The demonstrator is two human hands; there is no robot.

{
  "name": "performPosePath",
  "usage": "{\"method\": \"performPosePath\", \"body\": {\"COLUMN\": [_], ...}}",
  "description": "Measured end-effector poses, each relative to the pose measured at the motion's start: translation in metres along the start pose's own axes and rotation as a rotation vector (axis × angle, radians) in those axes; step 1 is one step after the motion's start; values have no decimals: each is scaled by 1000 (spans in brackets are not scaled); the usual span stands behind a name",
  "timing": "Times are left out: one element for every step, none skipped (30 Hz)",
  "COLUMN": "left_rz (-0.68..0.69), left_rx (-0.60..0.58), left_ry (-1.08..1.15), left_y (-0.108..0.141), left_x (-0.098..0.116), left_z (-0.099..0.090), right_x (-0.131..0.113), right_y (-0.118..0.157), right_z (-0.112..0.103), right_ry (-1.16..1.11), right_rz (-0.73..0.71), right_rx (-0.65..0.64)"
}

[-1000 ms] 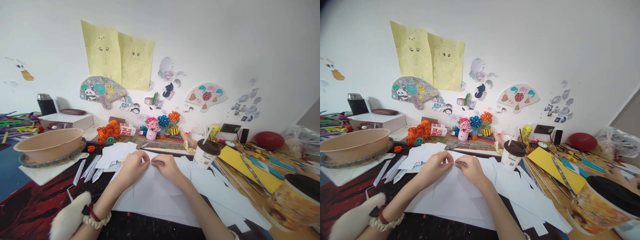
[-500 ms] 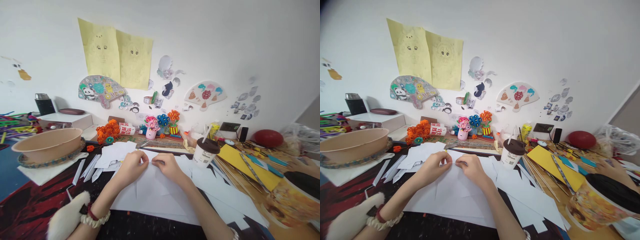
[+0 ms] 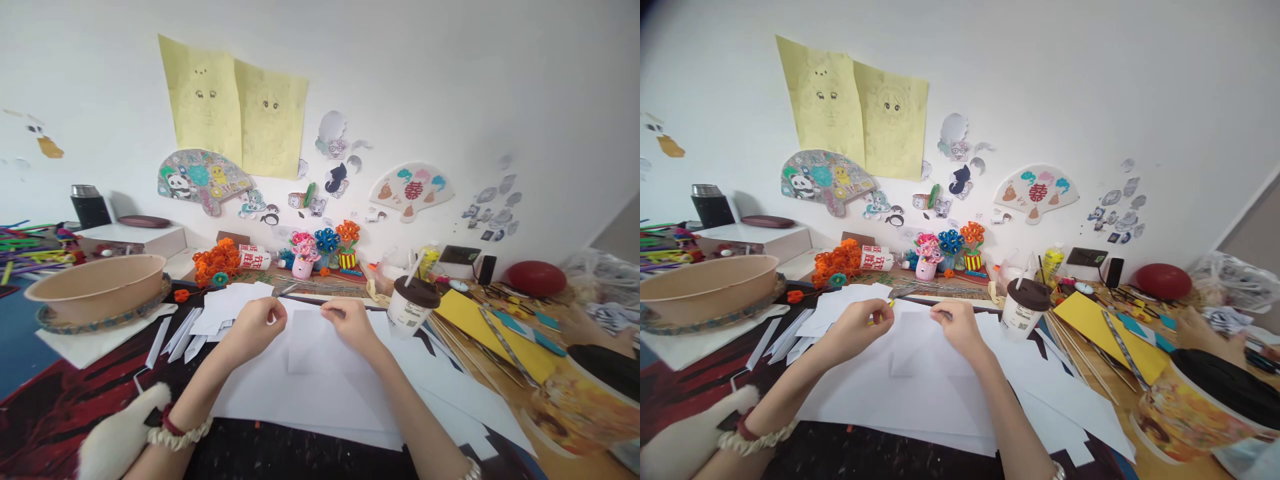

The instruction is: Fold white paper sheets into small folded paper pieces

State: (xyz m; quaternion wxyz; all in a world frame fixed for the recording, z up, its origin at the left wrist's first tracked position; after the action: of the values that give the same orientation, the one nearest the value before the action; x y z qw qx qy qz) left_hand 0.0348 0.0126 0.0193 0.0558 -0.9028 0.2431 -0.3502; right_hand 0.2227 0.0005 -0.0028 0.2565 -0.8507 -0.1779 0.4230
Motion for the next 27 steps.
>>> {"method": "performPosePath", "body": {"left_rz": [-10,-20,-28,-35,-41,-43,-45,-49,-53,-54,-50,-44,-36,-25,-20,-25,-38,-55,-73,-92,-105,-110,-111,-111,-115,-121,-128], "left_rx": [8,14,18,23,24,21,12,0,-18,-40,-67,-99,-134,-169,-196,-207,-205,-190,-170,-150,-136,-129,-131,-140,-153,-170,-187], "left_ry": [-5,-6,-5,-2,6,21,41,70,113,173,249,331,412,482,533,563,576,580,579,576,571,568,571,577,585,591,595], "left_y": [0,0,0,0,0,0,0,0,1,1,2,3,4,5,5,6,6,6,5,5,5,4,4,4,5,5,6], "left_x": [-2,-3,-4,-4,-3,-2,-1,1,2,4,7,10,13,16,19,20,20,19,17,15,14,14,14,14,14,15,15], "left_z": [-1,-2,-3,-3,-2,-1,0,1,3,4,6,7,10,12,14,16,17,18,18,19,19,20,21,23,26,29,32], "right_x": [2,3,5,6,8,10,13,16,18,21,23,25,27,29,31,33,35,37,38,40,41,41,42,42,43,43,44], "right_y": [0,-1,-1,-1,-1,-1,-1,0,0,0,1,1,2,2,2,3,3,4,4,5,6,7,7,8,9,9,9], "right_z": [-3,-6,-8,-10,-11,-12,-12,-13,-15,-16,-18,-21,-23,-25,-25,-26,-25,-23,-21,-18,-16,-13,-12,-11,-10,-9,-8], "right_ry": [-5,-12,-22,-38,-59,-85,-115,-144,-169,-190,-204,-215,-223,-235,-257,-290,-337,-394,-456,-511,-551,-577,-591,-603,-617,-638,-663], "right_rz": [12,25,40,59,82,109,140,172,202,227,247,265,279,295,313,335,360,388,417,445,470,492,509,520,528,533,538], "right_rx": [27,51,73,97,120,141,162,184,209,237,269,304,333,355,374,390,403,408,407,403,397,395,395,400,407,408,404]}}
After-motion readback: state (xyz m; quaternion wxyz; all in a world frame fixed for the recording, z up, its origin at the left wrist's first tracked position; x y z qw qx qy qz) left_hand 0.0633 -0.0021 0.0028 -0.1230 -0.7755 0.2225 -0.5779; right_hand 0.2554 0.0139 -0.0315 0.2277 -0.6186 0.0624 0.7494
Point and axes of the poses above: each hand's wrist, its own y-axis away from the middle knuckle, its own z-axis out of the palm, x = y × z, the point moved 6 cm from there along -y, towards the middle knuckle
